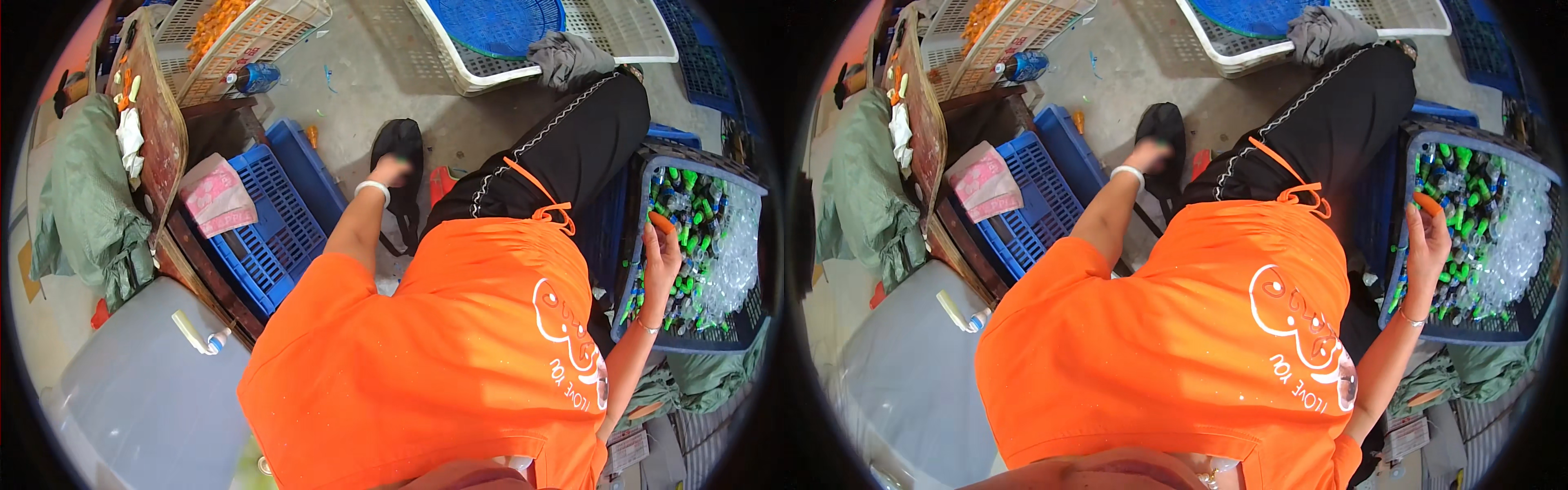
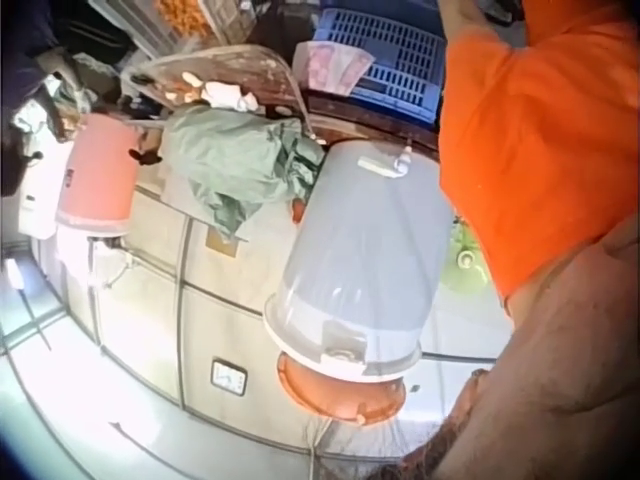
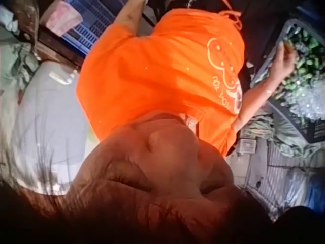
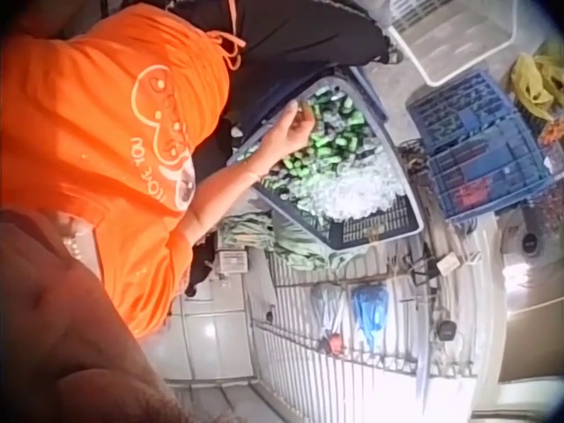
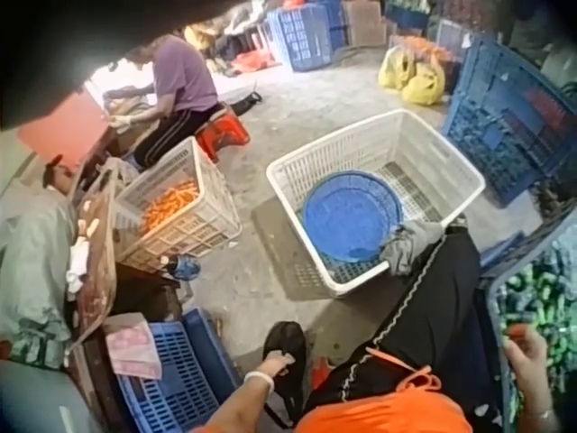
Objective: Sorting small plastic components from a bin of packing material into a separate basket.
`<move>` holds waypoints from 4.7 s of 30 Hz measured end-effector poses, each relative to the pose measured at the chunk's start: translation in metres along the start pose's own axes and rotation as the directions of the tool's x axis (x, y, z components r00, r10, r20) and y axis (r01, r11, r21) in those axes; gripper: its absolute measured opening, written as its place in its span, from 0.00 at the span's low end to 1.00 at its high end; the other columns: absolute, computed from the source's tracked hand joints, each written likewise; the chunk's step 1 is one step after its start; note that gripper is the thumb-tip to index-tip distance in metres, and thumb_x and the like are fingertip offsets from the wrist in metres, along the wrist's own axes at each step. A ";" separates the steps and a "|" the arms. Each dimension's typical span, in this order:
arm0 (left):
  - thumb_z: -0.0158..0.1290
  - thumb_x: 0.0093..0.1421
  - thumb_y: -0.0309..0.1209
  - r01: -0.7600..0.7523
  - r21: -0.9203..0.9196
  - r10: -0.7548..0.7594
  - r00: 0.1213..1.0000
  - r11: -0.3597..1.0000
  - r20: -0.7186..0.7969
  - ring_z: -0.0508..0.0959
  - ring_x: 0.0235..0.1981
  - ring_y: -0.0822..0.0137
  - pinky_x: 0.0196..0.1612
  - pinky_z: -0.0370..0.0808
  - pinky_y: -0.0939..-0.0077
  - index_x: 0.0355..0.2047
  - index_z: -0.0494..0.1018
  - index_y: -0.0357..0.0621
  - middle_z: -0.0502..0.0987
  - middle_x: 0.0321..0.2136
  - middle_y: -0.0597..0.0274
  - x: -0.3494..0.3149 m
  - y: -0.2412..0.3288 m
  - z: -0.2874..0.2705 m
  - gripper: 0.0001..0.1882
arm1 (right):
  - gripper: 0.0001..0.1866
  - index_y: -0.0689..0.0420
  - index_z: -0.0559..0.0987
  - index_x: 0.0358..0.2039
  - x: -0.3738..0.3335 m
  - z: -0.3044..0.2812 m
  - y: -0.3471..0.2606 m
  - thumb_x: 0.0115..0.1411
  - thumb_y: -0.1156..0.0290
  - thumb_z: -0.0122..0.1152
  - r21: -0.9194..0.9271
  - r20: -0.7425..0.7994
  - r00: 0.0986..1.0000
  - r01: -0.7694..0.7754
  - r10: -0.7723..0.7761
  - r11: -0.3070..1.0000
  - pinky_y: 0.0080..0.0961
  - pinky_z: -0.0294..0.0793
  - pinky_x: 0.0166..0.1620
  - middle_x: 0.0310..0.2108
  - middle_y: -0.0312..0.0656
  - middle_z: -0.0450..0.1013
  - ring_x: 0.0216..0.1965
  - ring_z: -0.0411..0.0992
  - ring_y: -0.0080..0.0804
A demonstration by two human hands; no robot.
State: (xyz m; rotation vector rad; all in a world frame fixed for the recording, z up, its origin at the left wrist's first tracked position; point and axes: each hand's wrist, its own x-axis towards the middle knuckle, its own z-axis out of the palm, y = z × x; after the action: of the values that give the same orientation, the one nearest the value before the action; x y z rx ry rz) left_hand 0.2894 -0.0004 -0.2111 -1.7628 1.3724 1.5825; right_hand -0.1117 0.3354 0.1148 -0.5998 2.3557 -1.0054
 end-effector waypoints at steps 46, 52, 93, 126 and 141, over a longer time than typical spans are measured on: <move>0.49 0.58 0.31 -0.911 0.411 0.993 0.067 0.020 0.100 0.72 0.18 0.71 0.22 0.68 0.75 0.41 0.64 0.41 0.72 0.22 0.61 -0.196 0.266 0.036 0.12 | 0.20 0.57 0.68 0.42 -0.046 -0.001 0.037 0.54 0.62 0.64 0.198 -0.239 0.968 0.132 -0.082 0.971 0.27 0.69 0.31 0.25 0.42 0.70 0.26 0.71 0.33; 0.50 0.60 0.31 -0.838 0.391 0.890 0.446 0.380 0.092 0.72 0.25 0.75 0.27 0.70 0.77 0.40 0.68 0.41 0.73 0.28 0.62 -0.182 0.340 0.097 0.10 | 0.16 0.58 0.74 0.42 -0.058 0.005 0.014 0.54 0.69 0.65 0.094 -0.162 0.978 0.145 -0.128 0.985 0.21 0.67 0.32 0.27 0.34 0.69 0.27 0.66 0.23; 0.41 0.63 0.24 -0.994 -0.069 0.836 -0.113 -0.090 0.538 0.76 0.28 0.42 0.31 0.72 0.54 0.50 0.55 0.36 0.73 0.24 0.42 -0.350 0.331 0.304 0.16 | 0.14 0.61 0.74 0.38 -0.061 -0.033 0.028 0.57 0.66 0.63 -0.255 -0.413 0.815 0.325 -0.407 0.911 0.28 0.65 0.24 0.19 0.38 0.69 0.19 0.69 0.33; 0.56 0.54 0.48 -0.602 0.786 0.784 0.554 0.143 0.282 0.74 0.45 0.40 0.47 0.71 0.54 0.56 0.62 0.43 0.74 0.42 0.36 -0.116 0.399 0.165 0.34 | 0.12 0.57 0.75 0.44 -0.085 0.015 0.056 0.66 0.65 0.50 0.764 -0.114 0.903 -0.187 0.414 0.618 0.10 0.53 0.18 0.19 0.30 0.67 0.14 0.57 0.11; 0.55 0.53 0.30 -0.768 0.536 0.854 -0.027 -0.351 0.520 0.71 0.51 0.47 0.52 0.68 0.59 0.53 0.65 0.42 0.71 0.47 0.39 -0.154 0.423 0.142 0.26 | 0.10 0.54 0.75 0.36 0.042 0.002 0.015 0.50 0.75 0.56 -0.728 -0.276 0.760 0.235 -0.589 0.644 0.34 0.64 0.40 0.33 0.38 0.70 0.38 0.67 0.35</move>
State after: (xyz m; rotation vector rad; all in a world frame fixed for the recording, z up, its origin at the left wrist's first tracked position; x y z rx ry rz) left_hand -0.1234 -0.0105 0.0178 0.1456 3.1706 0.7577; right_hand -0.1464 0.3201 0.0910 -1.3776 3.1502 -0.4746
